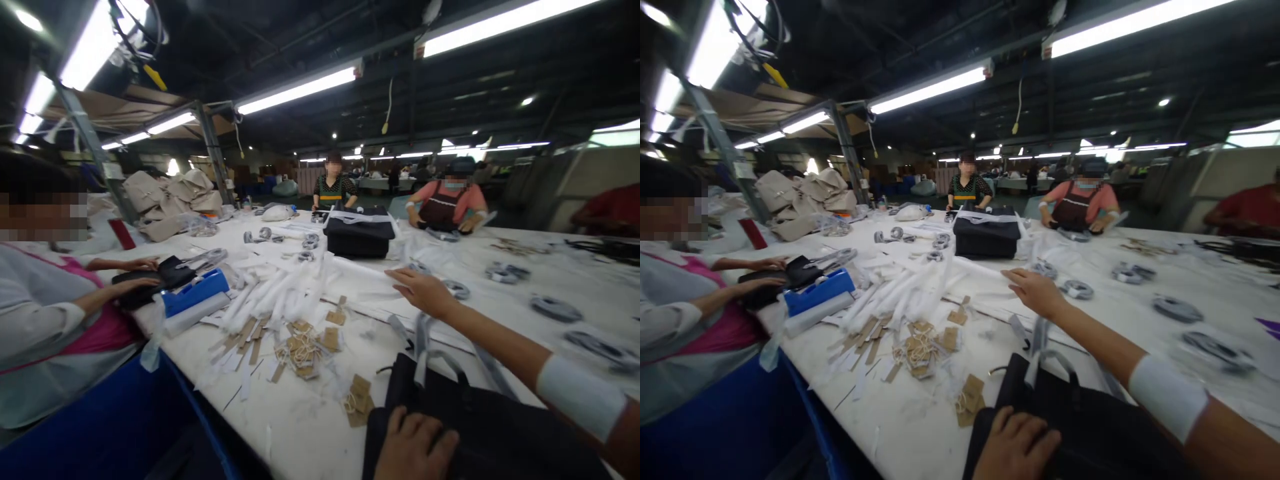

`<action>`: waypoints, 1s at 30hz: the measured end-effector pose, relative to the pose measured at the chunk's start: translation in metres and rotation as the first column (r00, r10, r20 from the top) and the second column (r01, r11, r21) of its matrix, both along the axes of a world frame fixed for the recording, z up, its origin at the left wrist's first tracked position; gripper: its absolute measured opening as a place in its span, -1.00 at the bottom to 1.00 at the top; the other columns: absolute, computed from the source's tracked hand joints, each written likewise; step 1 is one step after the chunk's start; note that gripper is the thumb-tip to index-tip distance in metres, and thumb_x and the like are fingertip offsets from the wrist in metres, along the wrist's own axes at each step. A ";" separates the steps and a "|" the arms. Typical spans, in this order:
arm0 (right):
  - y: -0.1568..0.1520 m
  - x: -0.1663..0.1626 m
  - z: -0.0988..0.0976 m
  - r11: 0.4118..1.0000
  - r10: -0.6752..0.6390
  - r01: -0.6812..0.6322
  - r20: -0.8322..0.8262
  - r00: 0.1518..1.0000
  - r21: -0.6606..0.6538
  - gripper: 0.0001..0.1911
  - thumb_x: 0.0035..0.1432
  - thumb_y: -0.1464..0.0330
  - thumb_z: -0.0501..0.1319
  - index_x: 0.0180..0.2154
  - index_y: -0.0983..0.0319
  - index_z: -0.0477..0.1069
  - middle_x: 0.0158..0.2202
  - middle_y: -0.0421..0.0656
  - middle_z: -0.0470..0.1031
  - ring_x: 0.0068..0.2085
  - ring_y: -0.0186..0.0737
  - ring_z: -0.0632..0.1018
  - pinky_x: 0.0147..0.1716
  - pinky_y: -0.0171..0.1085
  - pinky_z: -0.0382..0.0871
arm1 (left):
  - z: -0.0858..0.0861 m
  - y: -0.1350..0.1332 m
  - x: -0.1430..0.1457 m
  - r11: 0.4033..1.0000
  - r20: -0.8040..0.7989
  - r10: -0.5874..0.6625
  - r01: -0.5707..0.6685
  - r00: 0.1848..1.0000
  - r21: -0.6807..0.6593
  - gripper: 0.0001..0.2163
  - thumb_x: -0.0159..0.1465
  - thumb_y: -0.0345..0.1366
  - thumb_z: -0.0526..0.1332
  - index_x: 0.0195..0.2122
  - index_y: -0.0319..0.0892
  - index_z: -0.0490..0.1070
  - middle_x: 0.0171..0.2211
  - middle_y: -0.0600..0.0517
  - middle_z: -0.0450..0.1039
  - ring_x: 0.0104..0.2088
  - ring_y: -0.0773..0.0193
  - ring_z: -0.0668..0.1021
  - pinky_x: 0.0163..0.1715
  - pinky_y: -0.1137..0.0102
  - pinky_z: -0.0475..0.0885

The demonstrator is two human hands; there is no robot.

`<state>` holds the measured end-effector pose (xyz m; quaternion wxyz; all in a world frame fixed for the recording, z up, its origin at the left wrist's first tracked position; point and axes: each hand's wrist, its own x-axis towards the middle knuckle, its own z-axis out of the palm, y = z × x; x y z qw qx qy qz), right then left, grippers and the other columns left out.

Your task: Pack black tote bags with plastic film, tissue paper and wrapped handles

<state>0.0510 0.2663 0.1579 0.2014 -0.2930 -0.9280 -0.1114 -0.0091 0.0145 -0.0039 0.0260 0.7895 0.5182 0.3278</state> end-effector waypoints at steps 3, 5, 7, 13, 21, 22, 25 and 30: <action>-0.039 0.088 0.013 0.973 -0.007 -0.014 0.090 0.996 0.229 -0.55 0.31 0.44 0.02 0.19 0.17 0.36 0.12 -0.06 0.49 -0.01 -0.05 0.55 -0.11 -0.15 0.43 | 0.015 -0.017 -0.005 0.996 0.090 -0.019 0.027 0.996 -0.091 -0.54 0.36 0.00 0.10 0.26 0.09 0.22 0.15 0.05 0.41 0.13 0.08 0.43 0.25 0.00 0.23; -0.071 0.139 0.016 0.950 -0.026 -0.018 0.137 0.990 0.312 -0.51 0.29 0.50 0.02 0.21 0.15 0.34 0.14 -0.07 0.48 0.01 -0.05 0.54 -0.04 -0.12 0.38 | 0.026 -0.023 -0.006 0.991 0.075 -0.009 0.019 0.997 -0.130 -0.57 0.37 -0.06 0.10 0.25 0.07 0.24 0.17 0.04 0.39 0.15 0.09 0.41 0.27 0.01 0.19; -0.103 0.180 0.012 0.948 -0.033 -0.024 0.171 0.985 0.318 -0.45 0.28 0.54 0.02 0.25 0.10 0.28 0.17 -0.10 0.45 0.03 -0.07 0.52 -0.01 -0.10 0.34 | 0.032 -0.024 -0.005 0.989 0.038 -0.011 0.017 0.999 -0.144 -0.58 0.37 -0.12 0.12 0.25 0.04 0.25 0.18 0.02 0.38 0.16 0.08 0.39 0.27 0.02 0.17; -0.162 0.247 -0.044 0.998 0.060 -0.052 0.197 0.979 -0.045 -0.52 0.31 0.44 0.05 0.22 0.08 0.32 0.03 -0.10 0.56 -0.05 -0.09 0.54 -0.07 -0.10 0.37 | 0.036 -0.024 -0.001 0.994 -0.061 -0.019 0.012 0.998 -0.113 -0.58 0.36 -0.17 0.14 0.24 0.00 0.28 0.17 0.01 0.38 0.16 0.10 0.40 0.27 0.06 0.20; -0.148 0.261 -0.064 0.976 -0.018 0.055 0.173 0.985 -0.212 -0.37 0.00 0.65 0.04 0.01 0.06 0.53 -0.05 -0.11 0.60 -0.04 -0.06 0.52 -0.06 -0.07 0.37 | 0.036 -0.027 0.002 0.999 -0.124 0.025 -0.030 0.992 -0.034 -0.60 0.37 -0.19 0.14 0.22 -0.05 0.30 0.16 -0.03 0.40 0.16 0.09 0.41 0.23 0.07 0.29; -0.148 0.260 -0.060 0.977 -0.006 0.045 0.183 0.983 -0.208 -0.36 -0.03 0.66 0.05 -0.01 0.05 0.55 -0.08 -0.10 0.61 -0.06 -0.05 0.52 -0.07 -0.07 0.37 | 0.035 -0.028 0.003 0.999 -0.127 0.031 -0.033 0.991 -0.017 -0.60 0.37 -0.20 0.12 0.23 -0.06 0.29 0.18 -0.04 0.37 0.18 0.09 0.40 0.23 0.08 0.29; -0.152 0.260 -0.049 0.929 0.112 -0.054 0.139 0.984 -0.366 -0.41 -0.02 0.63 0.08 -0.06 0.01 0.58 -0.12 -0.14 0.63 -0.08 -0.09 0.53 -0.03 -0.11 0.35 | 0.035 -0.029 0.003 0.998 -0.177 0.053 -0.044 0.983 0.050 -0.56 0.38 -0.24 0.10 0.28 -0.06 0.22 0.31 -0.06 0.18 0.31 0.03 0.23 0.27 0.04 0.22; -0.161 0.274 -0.042 0.579 0.074 -0.054 -0.014 0.997 -0.813 -0.62 0.18 0.31 0.13 -0.01 0.02 0.56 -0.05 -0.23 0.61 -0.04 -0.12 0.58 0.00 -0.21 0.37 | 0.036 -0.026 0.005 1.000 -0.260 0.023 -0.020 0.965 0.014 -0.57 0.40 -0.22 0.07 0.29 -0.05 0.18 0.22 -0.05 0.32 0.24 0.08 0.33 0.30 0.00 0.15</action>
